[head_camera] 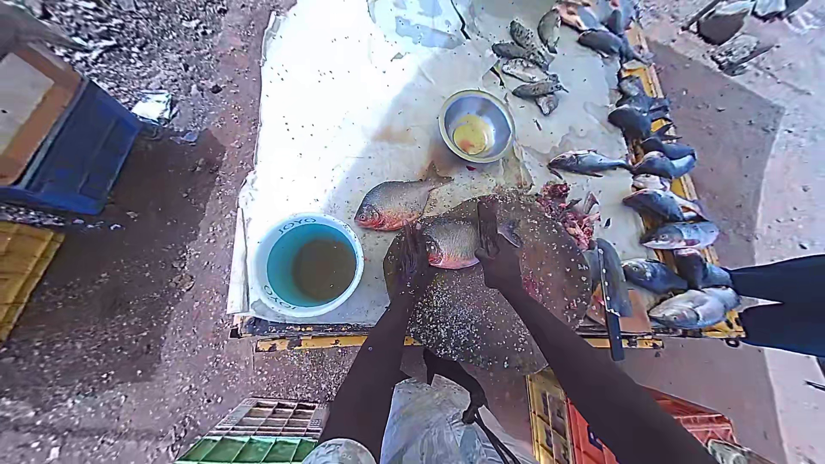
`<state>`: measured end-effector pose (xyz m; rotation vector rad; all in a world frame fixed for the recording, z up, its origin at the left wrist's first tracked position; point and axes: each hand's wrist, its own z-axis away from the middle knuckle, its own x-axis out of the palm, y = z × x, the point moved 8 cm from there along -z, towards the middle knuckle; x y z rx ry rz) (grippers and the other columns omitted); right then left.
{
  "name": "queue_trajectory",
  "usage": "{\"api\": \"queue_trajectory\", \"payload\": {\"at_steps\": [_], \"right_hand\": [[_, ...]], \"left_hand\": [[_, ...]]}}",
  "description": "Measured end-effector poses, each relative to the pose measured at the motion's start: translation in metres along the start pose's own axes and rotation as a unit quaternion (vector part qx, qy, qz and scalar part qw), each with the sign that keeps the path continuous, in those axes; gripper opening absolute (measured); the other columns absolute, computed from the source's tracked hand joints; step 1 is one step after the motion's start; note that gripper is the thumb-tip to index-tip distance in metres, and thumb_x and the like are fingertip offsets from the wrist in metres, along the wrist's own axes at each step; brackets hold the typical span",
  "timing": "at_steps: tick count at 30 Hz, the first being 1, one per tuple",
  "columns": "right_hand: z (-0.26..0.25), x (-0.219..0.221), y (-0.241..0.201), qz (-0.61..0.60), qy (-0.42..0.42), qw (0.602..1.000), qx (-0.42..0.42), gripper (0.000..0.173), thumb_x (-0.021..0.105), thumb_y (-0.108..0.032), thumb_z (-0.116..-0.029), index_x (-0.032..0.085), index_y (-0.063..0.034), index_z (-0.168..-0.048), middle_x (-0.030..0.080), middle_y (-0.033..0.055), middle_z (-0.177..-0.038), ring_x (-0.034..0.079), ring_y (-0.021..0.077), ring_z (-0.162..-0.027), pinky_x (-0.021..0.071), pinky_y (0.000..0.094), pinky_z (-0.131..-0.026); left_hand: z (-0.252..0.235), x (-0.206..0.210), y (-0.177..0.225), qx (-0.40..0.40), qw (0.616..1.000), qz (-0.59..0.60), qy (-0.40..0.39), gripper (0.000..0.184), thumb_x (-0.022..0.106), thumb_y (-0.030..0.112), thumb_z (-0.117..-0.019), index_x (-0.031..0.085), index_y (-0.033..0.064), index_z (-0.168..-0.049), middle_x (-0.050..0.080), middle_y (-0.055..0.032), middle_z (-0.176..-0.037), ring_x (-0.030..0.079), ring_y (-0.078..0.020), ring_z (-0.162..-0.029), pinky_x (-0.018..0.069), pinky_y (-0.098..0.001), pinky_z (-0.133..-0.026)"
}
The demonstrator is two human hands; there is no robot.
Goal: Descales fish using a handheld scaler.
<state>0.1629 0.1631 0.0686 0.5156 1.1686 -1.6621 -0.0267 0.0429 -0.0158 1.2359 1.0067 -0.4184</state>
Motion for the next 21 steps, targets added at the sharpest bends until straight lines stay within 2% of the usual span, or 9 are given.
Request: {"api": "queue_trajectory", "payload": {"at_steps": [2, 4, 7, 9, 11, 14, 15, 18, 21], "right_hand": [[0.013, 0.014, -0.029, 0.016, -0.102, 0.992, -0.066, 0.054, 0.068, -0.041, -0.0988, 0.052, -0.0216, -0.147, 0.071, 0.0165, -0.106, 0.069, 0.0313, -0.093, 0.0553, 0.0560, -0.084], [0.007, -0.003, -0.018, 0.019, -0.162, 0.984, -0.066, 0.055, 0.069, -0.041, -0.0987, 0.054, -0.0274, -0.150, 0.071, 0.0132, -0.109, 0.066, 0.0252, -0.088, 0.0539, 0.0477, -0.078], [-0.009, -0.006, -0.010, 0.037, -0.056, 0.998, -0.014, 0.055, 0.068, -0.042, -0.0987, 0.055, -0.0113, -0.143, 0.067, 0.0257, -0.115, 0.066, 0.0431, -0.101, 0.0510, 0.0671, -0.085], [0.013, 0.018, -0.039, 0.050, -0.114, 0.989, -0.078, 0.054, 0.067, -0.040, -0.0992, 0.053, -0.0155, -0.145, 0.070, 0.0207, -0.112, 0.069, 0.0358, -0.099, 0.0541, 0.0602, -0.087], [0.014, 0.014, -0.053, 0.049, -0.200, 0.971, -0.119, 0.051, 0.069, -0.040, -0.0995, 0.056, -0.0248, -0.147, 0.072, 0.0140, -0.111, 0.069, 0.0263, -0.094, 0.0551, 0.0520, -0.086], [-0.016, 0.012, -0.042, 0.003, -0.080, 0.995, -0.058, 0.051, 0.069, -0.042, -0.0981, 0.060, -0.0151, -0.140, 0.070, 0.0204, -0.103, 0.068, 0.0352, -0.089, 0.0533, 0.0602, -0.079], [-0.001, 0.021, -0.034, 0.029, -0.073, 0.996, -0.044, 0.059, 0.068, -0.044, -0.0978, 0.053, -0.0134, -0.146, 0.069, 0.0229, -0.107, 0.068, 0.0391, -0.093, 0.0534, 0.0636, -0.083], [0.052, 0.013, -0.046, 0.157, -0.186, 0.967, -0.074, 0.066, 0.064, -0.053, -0.0956, 0.045, -0.0250, -0.152, 0.070, 0.0156, -0.111, 0.069, 0.0343, -0.101, 0.0540, 0.0609, -0.087], [0.038, 0.001, -0.058, 0.208, -0.192, 0.957, -0.070, 0.065, 0.067, -0.055, -0.0942, 0.048, -0.0288, -0.150, 0.071, 0.0167, -0.113, 0.068, 0.0376, -0.104, 0.0522, 0.0650, -0.087]], "left_hand": [[-0.012, -0.004, -0.009, -0.002, 1.000, -0.002, 0.011, 0.118, 0.084, 0.038, -0.0797, 0.010, 0.0024, -0.164, -0.008, -0.0242, -0.171, 0.010, -0.0337, -0.159, 0.0228, -0.0422, -0.128], [-0.004, 0.004, -0.007, -0.010, 1.000, -0.004, -0.005, 0.118, 0.085, 0.038, -0.0787, 0.012, 0.0031, -0.164, -0.009, -0.0239, -0.171, 0.011, -0.0351, -0.159, 0.0245, -0.0438, -0.127], [-0.006, 0.008, -0.006, -0.017, 1.000, 0.007, 0.003, 0.117, 0.089, 0.034, -0.0740, 0.019, 0.0045, -0.163, -0.009, -0.0220, -0.171, 0.012, -0.0366, -0.159, 0.0290, -0.0471, -0.125], [-0.009, 0.003, -0.014, -0.030, 0.999, 0.010, 0.006, 0.113, 0.087, 0.029, -0.0735, 0.023, 0.0045, -0.162, -0.007, -0.0206, -0.172, 0.014, -0.0354, -0.158, 0.0313, -0.0464, -0.123], [-0.010, 0.006, -0.012, -0.039, 0.999, 0.021, -0.004, 0.120, 0.088, 0.029, -0.0725, 0.015, 0.0079, -0.165, -0.009, -0.0183, -0.172, 0.012, -0.0344, -0.159, 0.0304, -0.0485, -0.124], [-0.014, 0.007, -0.013, -0.036, 0.999, 0.010, -0.005, 0.118, 0.088, 0.033, -0.0731, 0.017, 0.0058, -0.164, -0.009, -0.0166, -0.173, 0.015, -0.0334, -0.158, 0.0306, -0.0478, -0.123], [-0.004, 0.010, -0.011, -0.044, 0.999, 0.013, -0.016, 0.117, 0.088, 0.032, -0.0739, 0.018, 0.0057, -0.164, -0.009, -0.0159, -0.173, 0.016, -0.0330, -0.158, 0.0317, -0.0475, -0.123], [-0.014, 0.009, -0.016, -0.035, 0.999, -0.004, 0.008, 0.120, 0.088, 0.035, -0.0728, 0.017, 0.0045, -0.164, -0.006, -0.0181, -0.173, 0.018, -0.0322, -0.158, 0.0320, -0.0457, -0.123], [-0.001, -0.031, 0.005, -0.067, 0.995, 0.018, -0.073, 0.099, 0.075, 0.033, -0.0894, 0.018, 0.0015, -0.164, 0.009, -0.0206, -0.172, 0.018, -0.0351, -0.158, 0.0237, -0.0497, -0.125]]}}
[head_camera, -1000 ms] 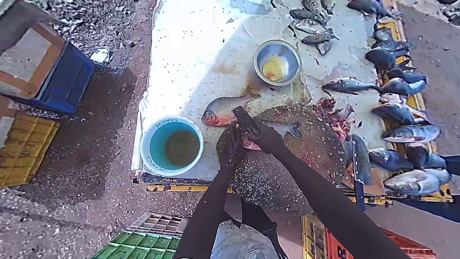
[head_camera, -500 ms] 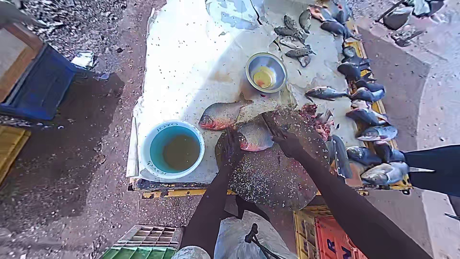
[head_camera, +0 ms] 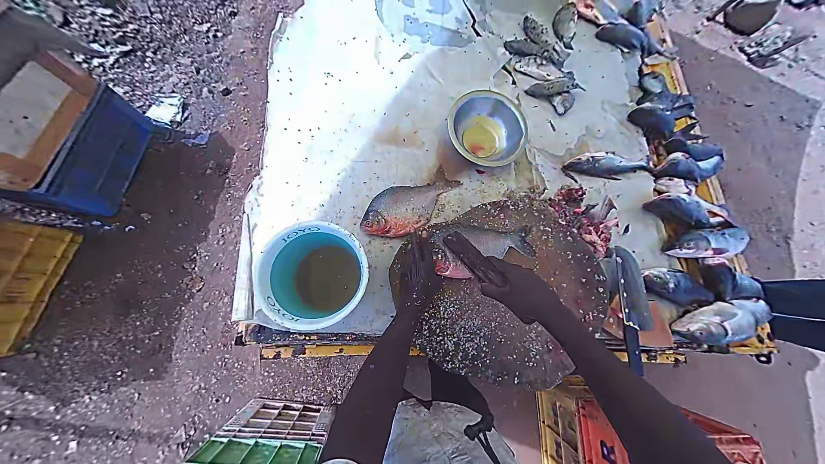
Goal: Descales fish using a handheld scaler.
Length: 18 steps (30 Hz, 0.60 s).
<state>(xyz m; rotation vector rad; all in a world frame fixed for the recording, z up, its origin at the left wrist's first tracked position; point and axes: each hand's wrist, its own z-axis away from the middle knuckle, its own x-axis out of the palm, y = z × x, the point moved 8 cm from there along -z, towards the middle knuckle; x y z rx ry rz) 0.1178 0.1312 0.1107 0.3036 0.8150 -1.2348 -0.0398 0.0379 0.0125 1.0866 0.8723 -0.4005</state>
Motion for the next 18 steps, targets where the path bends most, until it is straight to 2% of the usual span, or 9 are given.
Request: {"api": "queue_trajectory", "payload": {"at_steps": [2, 5, 7, 8, 11, 12, 14, 16, 18], "right_hand": [[-0.041, 0.011, -0.023, 0.022, 0.049, 0.999, -0.003, 0.073, 0.066, -0.059, -0.0932, 0.043, -0.0250, -0.154, 0.072, 0.0196, -0.103, 0.070, 0.0417, -0.092, 0.0546, 0.0656, -0.075], [-0.087, -0.002, -0.049, 0.017, 0.077, 0.997, -0.026, 0.069, 0.068, -0.061, -0.0901, 0.054, -0.0211, -0.144, 0.072, 0.0188, -0.105, 0.071, 0.0411, -0.094, 0.0544, 0.0668, -0.074], [-0.052, 0.019, -0.019, 0.005, 0.029, 0.999, -0.015, 0.072, 0.067, -0.060, -0.0924, 0.045, -0.0259, -0.151, 0.071, 0.0187, -0.109, 0.070, 0.0409, -0.096, 0.0548, 0.0671, -0.077], [-0.029, 0.014, -0.007, 0.008, 0.011, 1.000, -0.014, 0.070, 0.067, -0.059, -0.0933, 0.045, -0.0267, -0.151, 0.071, 0.0180, -0.108, 0.070, 0.0394, -0.096, 0.0549, 0.0655, -0.078], [0.004, -0.021, 0.022, -0.036, -0.034, 0.998, -0.041, 0.051, 0.072, -0.046, -0.0951, 0.060, -0.0269, -0.141, 0.072, 0.0118, -0.114, 0.069, 0.0283, -0.103, 0.0534, 0.0565, -0.091], [0.006, -0.026, 0.043, -0.083, -0.021, 0.996, -0.022, 0.049, 0.074, -0.041, -0.0954, 0.064, -0.0255, -0.140, 0.072, 0.0121, -0.118, 0.069, 0.0276, -0.105, 0.0529, 0.0552, -0.094], [-0.027, -0.036, 0.067, -0.152, 0.096, 0.982, 0.053, 0.051, 0.072, -0.043, -0.0965, 0.064, -0.0131, -0.137, 0.070, 0.0215, -0.116, 0.067, 0.0376, -0.104, 0.0505, 0.0625, -0.092], [-0.036, -0.010, 0.055, -0.093, 0.149, 0.978, 0.110, 0.062, 0.069, -0.047, -0.0951, 0.053, -0.0057, -0.139, 0.067, 0.0269, -0.115, 0.067, 0.0450, -0.105, 0.0521, 0.0675, -0.087], [-0.035, -0.006, 0.001, -0.074, 0.095, 0.992, 0.047, 0.058, 0.067, -0.046, -0.0968, 0.052, -0.0060, -0.136, 0.068, 0.0243, -0.105, 0.068, 0.0414, -0.095, 0.0545, 0.0625, -0.081]], "left_hand": [[0.029, -0.037, 0.025, -0.039, 0.994, 0.044, -0.088, 0.086, 0.068, 0.023, -0.0977, 0.017, -0.0023, -0.163, 0.015, -0.0228, -0.170, 0.018, -0.0368, -0.157, 0.0195, -0.0496, -0.126], [0.019, -0.019, 0.008, -0.022, 0.998, 0.062, -0.019, 0.083, 0.064, 0.028, -0.0998, 0.018, -0.0008, -0.163, 0.019, -0.0210, -0.170, 0.020, -0.0337, -0.157, 0.0199, -0.0481, -0.127], [0.019, 0.034, -0.012, 0.030, 0.999, 0.016, 0.032, 0.098, 0.067, 0.036, -0.0952, 0.006, 0.0065, -0.166, -0.002, -0.0158, -0.173, 0.008, -0.0294, -0.160, 0.0173, -0.0470, -0.129], [0.005, 0.042, -0.012, 0.052, 0.997, -0.005, 0.063, 0.105, 0.073, 0.033, -0.0883, 0.007, 0.0068, -0.166, -0.006, -0.0177, -0.173, 0.008, -0.0316, -0.160, 0.0198, -0.0476, -0.128], [-0.017, 0.037, -0.015, 0.064, 0.992, -0.048, 0.095, 0.106, 0.075, 0.032, -0.0871, 0.009, 0.0041, -0.165, -0.007, -0.0223, -0.172, 0.012, -0.0352, -0.159, 0.0220, -0.0480, -0.127], [-0.005, 0.041, -0.011, 0.061, 0.994, -0.043, 0.081, 0.104, 0.073, 0.030, -0.0879, 0.008, 0.0042, -0.165, -0.009, -0.0214, -0.172, 0.010, -0.0346, -0.159, 0.0202, -0.0476, -0.128], [-0.015, 0.035, -0.009, 0.072, 0.993, -0.043, 0.088, 0.105, 0.075, 0.033, -0.0867, 0.012, 0.0032, -0.164, -0.008, -0.0225, -0.171, 0.011, -0.0347, -0.159, 0.0198, -0.0471, -0.128], [-0.007, 0.039, -0.008, 0.063, 0.995, -0.029, 0.075, 0.106, 0.079, 0.036, -0.0845, 0.016, 0.0031, -0.164, -0.008, -0.0213, -0.172, 0.012, -0.0348, -0.159, 0.0216, -0.0461, -0.128], [-0.024, 0.028, -0.016, 0.059, 0.993, -0.030, 0.094, 0.107, 0.080, 0.035, -0.0812, 0.019, 0.0022, -0.163, -0.002, -0.0225, -0.172, 0.016, -0.0349, -0.158, 0.0258, -0.0456, -0.126]]}}
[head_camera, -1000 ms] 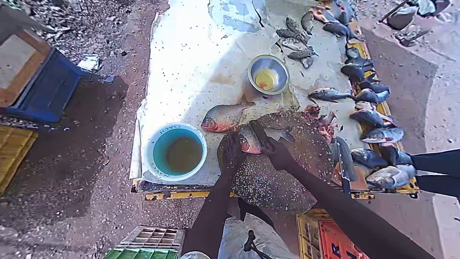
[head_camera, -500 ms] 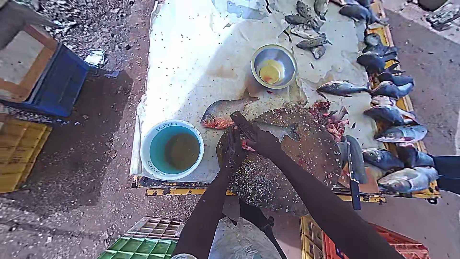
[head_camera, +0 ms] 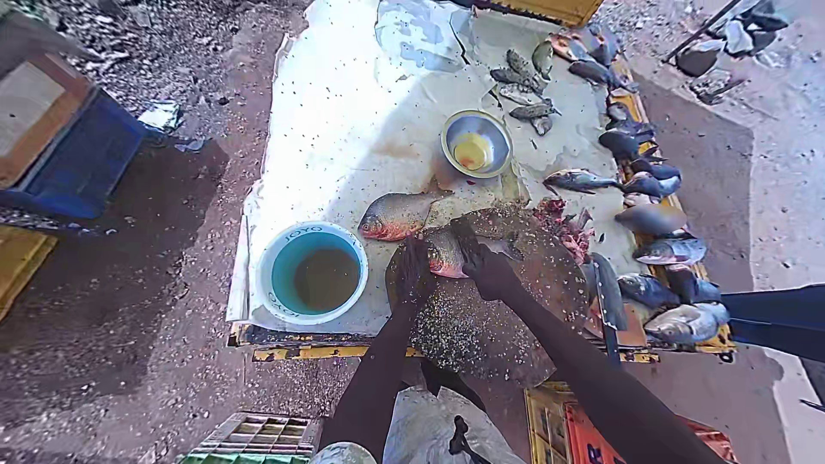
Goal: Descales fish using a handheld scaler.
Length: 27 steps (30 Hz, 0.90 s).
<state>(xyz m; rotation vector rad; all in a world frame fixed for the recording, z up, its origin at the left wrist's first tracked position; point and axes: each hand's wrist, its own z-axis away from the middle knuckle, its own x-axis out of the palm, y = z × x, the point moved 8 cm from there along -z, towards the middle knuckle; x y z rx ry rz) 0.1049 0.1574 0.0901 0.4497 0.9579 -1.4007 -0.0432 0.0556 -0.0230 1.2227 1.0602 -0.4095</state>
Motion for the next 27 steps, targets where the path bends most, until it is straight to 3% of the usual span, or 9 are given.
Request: {"api": "queue_trajectory", "payload": {"at_steps": [3, 6, 9, 12, 14, 18, 20, 23, 27], "right_hand": [[0.002, -0.014, -0.010, -0.046, -0.097, 0.992, -0.072, 0.045, 0.065, -0.045, -0.1005, 0.066, -0.0137, -0.132, 0.067, 0.0148, -0.094, 0.063, 0.0263, -0.076, 0.0529, 0.0459, -0.067], [-0.023, 0.001, -0.015, 0.023, -0.029, 0.999, -0.020, 0.054, 0.068, -0.048, -0.0959, 0.060, -0.0052, -0.128, 0.069, 0.0241, -0.107, 0.069, 0.0415, -0.097, 0.0546, 0.0656, -0.081], [-0.029, 0.011, -0.062, 0.043, -0.127, 0.987, -0.086, 0.050, 0.068, -0.048, -0.0962, 0.065, -0.0069, -0.123, 0.069, 0.0197, -0.107, 0.069, 0.0361, -0.098, 0.0541, 0.0617, -0.085], [-0.039, 0.007, -0.063, 0.095, -0.126, 0.984, -0.078, 0.054, 0.067, -0.052, -0.0956, 0.067, -0.0039, -0.121, 0.070, 0.0216, -0.109, 0.068, 0.0390, -0.103, 0.0532, 0.0647, -0.088], [-0.022, 0.017, -0.065, 0.139, -0.105, 0.982, -0.072, 0.060, 0.069, -0.056, -0.0927, 0.063, -0.0039, -0.120, 0.070, 0.0204, -0.103, 0.070, 0.0382, -0.096, 0.0564, 0.0629, -0.080], [-0.034, 0.007, -0.057, 0.066, -0.150, 0.981, -0.106, 0.054, 0.070, -0.050, -0.0946, 0.067, -0.0116, -0.132, 0.070, 0.0195, -0.116, 0.067, 0.0373, -0.109, 0.0508, 0.0643, -0.094], [-0.036, 0.015, -0.040, 0.028, -0.045, 0.996, -0.075, 0.063, 0.067, -0.053, -0.0947, 0.054, -0.0143, -0.142, 0.071, 0.0196, -0.111, 0.070, 0.0392, -0.102, 0.0549, 0.0658, -0.085], [0.060, 0.045, 0.000, 0.094, -0.038, 0.995, 0.018, 0.082, 0.056, -0.058, -0.0974, 0.022, -0.0220, -0.163, 0.071, 0.0196, -0.102, 0.071, 0.0416, -0.094, 0.0550, 0.0625, -0.079], [0.086, 0.029, 0.025, 0.125, -0.077, 0.989, 0.034, 0.086, 0.059, -0.059, -0.0954, 0.021, -0.0265, -0.165, 0.072, 0.0207, -0.108, 0.070, 0.0426, -0.100, 0.0540, 0.0628, -0.084]], "left_hand": [[0.014, 0.002, 0.008, 0.000, 1.000, 0.013, -0.010, 0.110, 0.081, 0.032, -0.0811, 0.014, 0.0023, -0.164, -0.006, -0.0236, -0.171, 0.017, -0.0365, -0.158, 0.0272, -0.0457, -0.126], [0.021, -0.003, 0.007, -0.012, 1.000, 0.023, -0.008, 0.112, 0.084, 0.030, -0.0780, 0.016, 0.0061, -0.164, -0.005, -0.0216, -0.172, 0.020, -0.0352, -0.157, 0.0316, -0.0443, -0.124], [0.003, -0.032, 0.021, -0.050, 0.989, -0.024, -0.134, 0.109, 0.074, 0.040, -0.0923, 0.002, 0.0017, -0.164, -0.006, -0.0240, -0.171, 0.013, -0.0330, -0.159, 0.0281, -0.0430, -0.124], [0.020, 0.002, 0.007, -0.010, 0.999, 0.034, -0.001, 0.107, 0.077, 0.036, -0.0850, 0.013, 0.0033, -0.165, -0.003, -0.0223, -0.172, 0.015, -0.0350, -0.158, 0.0268, -0.0443, -0.126], [0.025, 0.004, 0.003, -0.018, 0.999, 0.039, -0.006, 0.114, 0.081, 0.034, -0.0839, 0.007, 0.0054, -0.166, -0.008, -0.0201, -0.172, 0.014, -0.0330, -0.159, 0.0276, -0.0436, -0.126], [0.020, 0.002, 0.005, -0.004, 1.000, 0.017, 0.008, 0.112, 0.078, 0.038, -0.0834, 0.009, 0.0057, -0.165, -0.007, -0.0185, -0.172, 0.014, -0.0317, -0.159, 0.0279, -0.0442, -0.126], [0.025, -0.016, 0.011, -0.005, 0.999, 0.048, -0.012, 0.098, 0.072, 0.032, -0.0896, 0.015, 0.0036, -0.165, 0.007, -0.0144, -0.173, 0.016, -0.0285, -0.159, 0.0220, -0.0441, -0.128], [0.066, -0.081, 0.040, -0.122, 0.958, 0.107, -0.236, 0.067, 0.058, 0.018, -0.1038, 0.028, -0.0004, -0.160, 0.026, -0.0144, -0.169, 0.021, -0.0287, -0.158, 0.0199, -0.0431, -0.127], [0.039, -0.047, 0.027, -0.026, 0.994, 0.036, -0.097, 0.073, 0.060, 0.025, -0.1001, 0.028, 0.0038, -0.162, 0.028, -0.0121, -0.169, 0.021, -0.0260, -0.158, 0.0177, -0.0449, -0.128]]}}
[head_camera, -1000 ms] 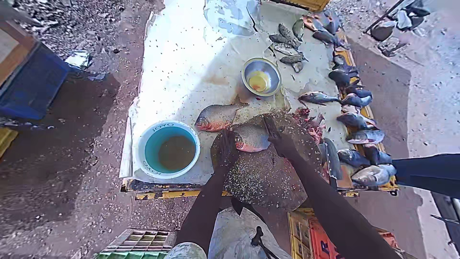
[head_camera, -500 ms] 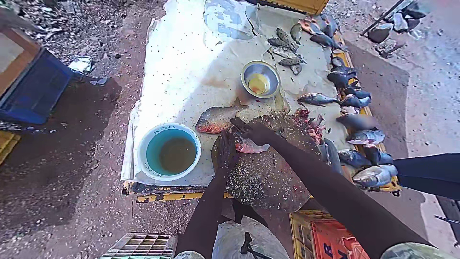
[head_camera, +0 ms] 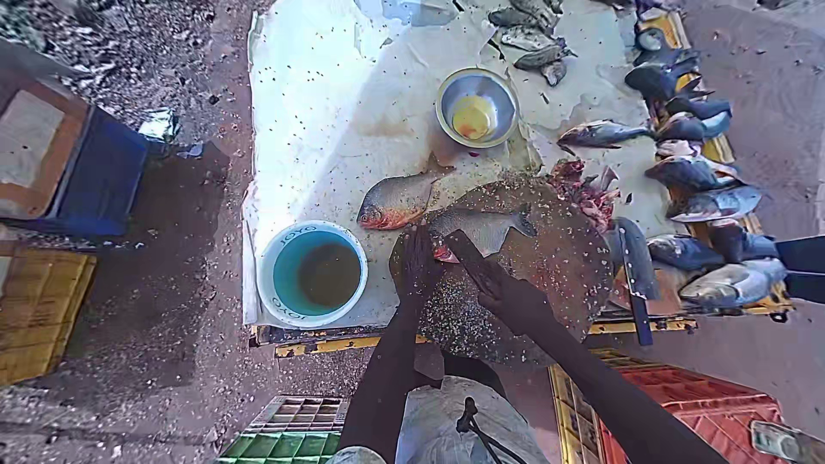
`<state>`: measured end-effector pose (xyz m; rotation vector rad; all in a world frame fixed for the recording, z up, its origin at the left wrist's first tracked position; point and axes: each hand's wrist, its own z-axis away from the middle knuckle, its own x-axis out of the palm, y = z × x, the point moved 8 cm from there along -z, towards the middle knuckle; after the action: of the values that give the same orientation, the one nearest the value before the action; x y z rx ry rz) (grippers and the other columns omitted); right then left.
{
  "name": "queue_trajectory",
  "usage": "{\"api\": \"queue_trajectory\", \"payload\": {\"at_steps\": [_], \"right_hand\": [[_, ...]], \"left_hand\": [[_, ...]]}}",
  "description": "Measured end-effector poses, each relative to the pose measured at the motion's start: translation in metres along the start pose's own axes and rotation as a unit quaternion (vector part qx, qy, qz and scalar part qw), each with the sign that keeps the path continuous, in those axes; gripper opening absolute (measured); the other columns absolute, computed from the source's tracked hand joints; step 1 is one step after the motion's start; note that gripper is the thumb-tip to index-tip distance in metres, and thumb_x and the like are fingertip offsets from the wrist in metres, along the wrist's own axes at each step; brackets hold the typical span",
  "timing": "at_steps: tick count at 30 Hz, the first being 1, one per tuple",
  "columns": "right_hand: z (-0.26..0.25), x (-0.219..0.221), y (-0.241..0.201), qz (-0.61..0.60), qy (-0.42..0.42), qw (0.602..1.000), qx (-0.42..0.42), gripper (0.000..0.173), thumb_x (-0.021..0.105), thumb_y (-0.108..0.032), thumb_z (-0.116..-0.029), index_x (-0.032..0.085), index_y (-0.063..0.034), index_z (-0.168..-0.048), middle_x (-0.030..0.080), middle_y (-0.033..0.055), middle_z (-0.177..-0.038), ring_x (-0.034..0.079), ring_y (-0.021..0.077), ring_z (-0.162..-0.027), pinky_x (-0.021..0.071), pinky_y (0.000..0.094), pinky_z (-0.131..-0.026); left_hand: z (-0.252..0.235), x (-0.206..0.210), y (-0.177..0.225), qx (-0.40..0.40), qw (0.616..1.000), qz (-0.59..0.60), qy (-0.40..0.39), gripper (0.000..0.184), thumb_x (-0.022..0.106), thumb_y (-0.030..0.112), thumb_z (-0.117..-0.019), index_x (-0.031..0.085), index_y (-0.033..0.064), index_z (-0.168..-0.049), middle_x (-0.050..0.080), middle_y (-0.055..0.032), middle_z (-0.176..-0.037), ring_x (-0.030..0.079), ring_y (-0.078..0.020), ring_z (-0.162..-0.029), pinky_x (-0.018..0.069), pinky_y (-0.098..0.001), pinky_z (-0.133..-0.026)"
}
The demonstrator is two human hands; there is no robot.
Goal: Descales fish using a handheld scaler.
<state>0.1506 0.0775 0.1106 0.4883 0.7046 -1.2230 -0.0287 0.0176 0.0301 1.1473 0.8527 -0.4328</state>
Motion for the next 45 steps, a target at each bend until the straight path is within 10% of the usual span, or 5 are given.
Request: {"api": "queue_trajectory", "payload": {"at_steps": [24, 29, 33, 41, 45], "right_hand": [[0.042, 0.151, 0.194, -0.316, 0.158, 0.908, 0.227, 0.086, 0.067, -0.053, -0.0941, 0.030, -0.0194, -0.164, 0.074, 0.0249, -0.100, 0.072, 0.0472, -0.089, 0.0524, 0.0689, -0.079], [0.042, 0.153, 0.200, -0.337, 0.192, 0.901, 0.195, 0.085, 0.069, -0.052, -0.0923, 0.034, -0.0183, -0.162, 0.074, 0.0244, -0.100, 0.072, 0.0460, -0.087, 0.0528, 0.0691, -0.077], [0.043, 0.145, 0.201, -0.357, 0.182, 0.902, 0.160, 0.086, 0.070, -0.052, -0.0904, 0.037, -0.0134, -0.160, 0.068, 0.0309, -0.119, 0.066, 0.0517, -0.106, 0.0470, 0.0742, -0.088], [0.038, 0.150, 0.202, -0.336, 0.200, 0.907, 0.157, 0.084, 0.069, -0.054, -0.0920, 0.037, -0.0158, -0.160, 0.064, 0.0317, -0.129, 0.063, 0.0548, -0.113, 0.0456, 0.0769, -0.090], [0.045, 0.161, 0.198, -0.343, 0.231, 0.884, 0.219, 0.082, 0.069, -0.053, -0.0927, 0.039, -0.0144, -0.159, 0.066, 0.0295, -0.127, 0.065, 0.0513, -0.111, 0.0470, 0.0746, -0.091]], "left_hand": [[-0.122, 0.146, 0.153, 0.234, 0.933, -0.269, -0.035, 0.127, 0.048, 0.093, -0.0752, 0.021, 0.0075, -0.164, 0.023, -0.0241, -0.167, 0.024, -0.0407, -0.155, 0.0196, -0.0570, -0.125], [-0.128, 0.206, 0.234, 0.121, 0.982, 0.031, -0.139, 0.108, 0.048, 0.073, -0.0949, 0.005, 0.0047, -0.165, 0.004, -0.0181, -0.173, 0.005, -0.0318, -0.160, 0.0063, -0.0508, -0.129], [-0.104, 0.060, 0.279, 0.052, 0.922, 0.371, -0.097, 0.087, 0.063, 0.037, -0.1017, 0.010, 0.0134, -0.167, 0.040, -0.0190, -0.161, 0.048, -0.0320, -0.142, 0.0428, -0.0521, -0.115], [-0.028, -0.115, 0.021, 0.011, 0.964, 0.145, 0.222, 0.052, 0.055, 0.042, -0.1048, 0.054, 0.0130, -0.148, 0.058, -0.0115, -0.147, 0.054, -0.0252, -0.137, 0.0423, -0.0506, -0.116], [0.004, -0.182, -0.127, -0.218, 0.972, 0.026, 0.083, 0.028, 0.057, 0.027, -0.1048, 0.072, 0.0088, -0.118, 0.074, -0.0141, -0.107, 0.071, -0.0285, -0.095, 0.0550, -0.0537, -0.089]]}}
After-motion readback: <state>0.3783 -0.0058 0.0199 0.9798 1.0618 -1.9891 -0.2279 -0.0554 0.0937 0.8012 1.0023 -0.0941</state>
